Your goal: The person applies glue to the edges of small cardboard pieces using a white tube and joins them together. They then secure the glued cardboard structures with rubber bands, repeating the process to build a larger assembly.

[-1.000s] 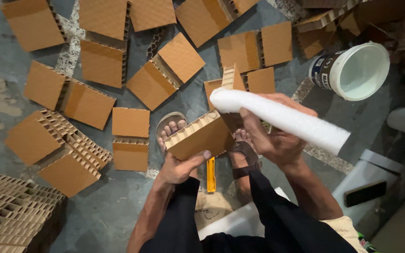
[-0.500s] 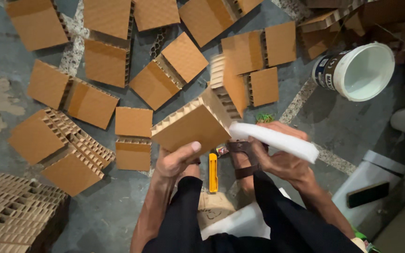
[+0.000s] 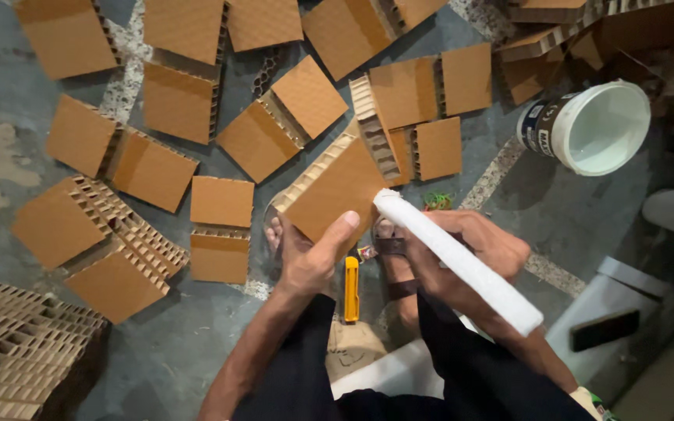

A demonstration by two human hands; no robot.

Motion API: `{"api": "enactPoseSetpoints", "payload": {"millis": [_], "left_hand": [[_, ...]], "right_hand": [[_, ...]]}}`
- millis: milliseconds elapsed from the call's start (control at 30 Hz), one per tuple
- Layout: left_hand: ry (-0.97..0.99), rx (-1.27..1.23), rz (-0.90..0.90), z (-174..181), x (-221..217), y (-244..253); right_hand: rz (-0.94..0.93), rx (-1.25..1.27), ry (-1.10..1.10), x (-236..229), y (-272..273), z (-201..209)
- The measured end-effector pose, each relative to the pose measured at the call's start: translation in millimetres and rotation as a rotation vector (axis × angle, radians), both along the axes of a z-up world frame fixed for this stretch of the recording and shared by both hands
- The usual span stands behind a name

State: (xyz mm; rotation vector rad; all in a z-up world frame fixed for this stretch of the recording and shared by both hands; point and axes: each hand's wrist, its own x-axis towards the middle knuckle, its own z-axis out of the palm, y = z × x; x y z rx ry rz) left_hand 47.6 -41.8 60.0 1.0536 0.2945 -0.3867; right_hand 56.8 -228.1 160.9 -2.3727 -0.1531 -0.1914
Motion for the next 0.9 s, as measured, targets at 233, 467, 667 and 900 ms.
{"api": "enactPoseSetpoints", "payload": {"millis": [233, 467, 667, 900], "left_hand": [[-0.08, 0.075, -0.041, 9, 1, -9], [-0.021, 0.08, -0.045, -2, -7, -12], [0.055, 0.077, -0.062, -8, -13, -14], [-0.021, 0.04, 0.004, -3, -10, -4]], "right_hand": [[0.086, -0.03, -0.098, 15, 0, -10], [0.15, 0.007, -0.182, 47, 6, -13], [0.208, -0.022, -0.192, 57, 7, -7], [0.24, -0.169, -0.002, 23, -2, -7]]}}
